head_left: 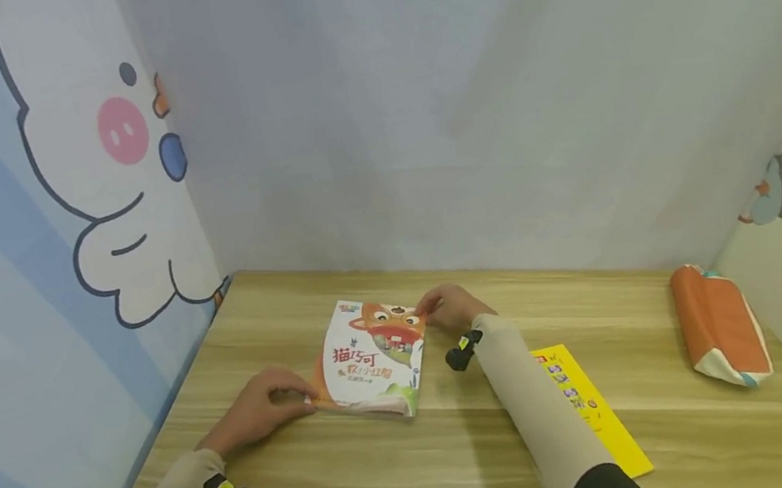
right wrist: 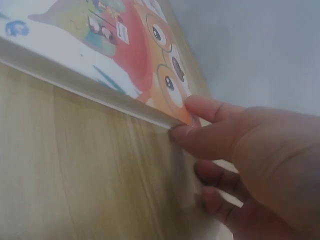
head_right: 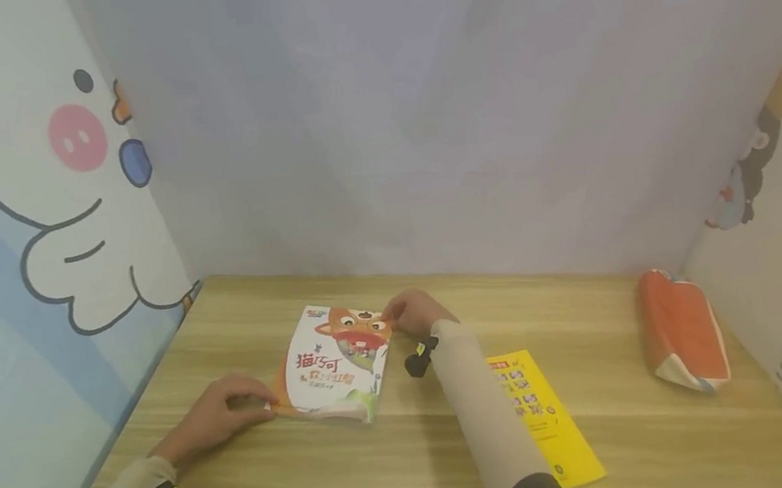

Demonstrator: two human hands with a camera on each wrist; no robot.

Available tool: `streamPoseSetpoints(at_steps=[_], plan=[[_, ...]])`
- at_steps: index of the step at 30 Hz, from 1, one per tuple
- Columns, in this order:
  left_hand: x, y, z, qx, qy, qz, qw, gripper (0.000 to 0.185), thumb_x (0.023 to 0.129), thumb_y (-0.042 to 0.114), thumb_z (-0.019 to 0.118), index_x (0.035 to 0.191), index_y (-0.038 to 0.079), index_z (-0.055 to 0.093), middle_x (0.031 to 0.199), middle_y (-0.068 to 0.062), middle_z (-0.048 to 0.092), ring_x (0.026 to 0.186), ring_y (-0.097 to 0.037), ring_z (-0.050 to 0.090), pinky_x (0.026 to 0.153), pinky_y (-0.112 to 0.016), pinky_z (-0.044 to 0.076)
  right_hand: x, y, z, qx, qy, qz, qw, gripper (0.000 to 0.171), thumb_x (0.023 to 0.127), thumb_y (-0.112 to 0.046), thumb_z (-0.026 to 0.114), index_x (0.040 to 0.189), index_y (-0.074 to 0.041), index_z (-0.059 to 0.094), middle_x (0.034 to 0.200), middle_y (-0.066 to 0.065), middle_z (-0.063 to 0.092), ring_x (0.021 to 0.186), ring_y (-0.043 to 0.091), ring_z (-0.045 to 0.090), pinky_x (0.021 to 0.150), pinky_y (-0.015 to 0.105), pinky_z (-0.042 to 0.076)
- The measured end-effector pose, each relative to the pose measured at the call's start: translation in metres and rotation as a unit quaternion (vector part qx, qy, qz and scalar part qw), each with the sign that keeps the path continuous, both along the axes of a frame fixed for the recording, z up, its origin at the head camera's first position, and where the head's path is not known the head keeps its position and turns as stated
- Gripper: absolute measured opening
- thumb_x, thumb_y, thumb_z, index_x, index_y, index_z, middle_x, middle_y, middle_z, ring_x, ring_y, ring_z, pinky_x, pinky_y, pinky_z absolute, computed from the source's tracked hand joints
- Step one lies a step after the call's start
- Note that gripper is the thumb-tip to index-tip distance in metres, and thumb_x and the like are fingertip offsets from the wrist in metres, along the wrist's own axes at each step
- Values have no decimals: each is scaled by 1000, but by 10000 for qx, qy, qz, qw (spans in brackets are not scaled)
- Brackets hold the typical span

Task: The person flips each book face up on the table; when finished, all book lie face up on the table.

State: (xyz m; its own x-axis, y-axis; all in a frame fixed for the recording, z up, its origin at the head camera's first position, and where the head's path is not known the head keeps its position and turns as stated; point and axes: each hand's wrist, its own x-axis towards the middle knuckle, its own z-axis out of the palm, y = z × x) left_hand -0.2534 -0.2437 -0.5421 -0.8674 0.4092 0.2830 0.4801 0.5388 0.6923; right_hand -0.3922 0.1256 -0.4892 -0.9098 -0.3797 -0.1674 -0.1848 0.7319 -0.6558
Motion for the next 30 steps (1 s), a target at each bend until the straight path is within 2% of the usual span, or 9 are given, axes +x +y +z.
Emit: streamPoseSetpoints(at_steps=[7, 15, 22, 30], plan=[[4, 4, -7, -15, 25, 194, 9998, 12, 86, 32, 83, 97, 33, 81, 99, 16, 78, 96, -5, 63, 90, -31, 45, 2, 3, -9, -417, 13, -125, 9991, 20, 99, -12, 66, 112, -17, 80, 130, 9, 72, 122, 30, 65, 105, 49, 51], [7, 3, -8, -59, -28, 454, 9989, 13, 85, 31, 84, 96, 37, 81, 99, 18, 77, 96, -3, 61, 90, -31, 46, -4, 2, -15, -578, 80, -66, 9983, 20, 99, -15, 69, 116, -17, 79, 125, 8, 75, 122, 29, 65, 108, 48, 49], [3, 4, -5, -79, -128, 549, 9984, 12, 85, 29, 84, 96, 34, 82, 98, 16, 78, 98, -8, 61, 93, -35, 43, -9, 0, -16, -632, 69, -209, 9978, 21, 98, -13, 69, 116, -16, 79, 124, 10, 75, 117, 27, 67, 106, 46, 50], [-3, -2, -6, -90, -387, 789, 9961, 11, 85, 29, 84, 95, 33, 81, 96, 15, 77, 97, -7, 55, 90, -33, 40, -20, -10, -28, -925, 230, -261, 9951, 20, 95, -8, 71, 111, -14, 80, 125, 12, 74, 112, 27, 69, 101, 44, 52]])
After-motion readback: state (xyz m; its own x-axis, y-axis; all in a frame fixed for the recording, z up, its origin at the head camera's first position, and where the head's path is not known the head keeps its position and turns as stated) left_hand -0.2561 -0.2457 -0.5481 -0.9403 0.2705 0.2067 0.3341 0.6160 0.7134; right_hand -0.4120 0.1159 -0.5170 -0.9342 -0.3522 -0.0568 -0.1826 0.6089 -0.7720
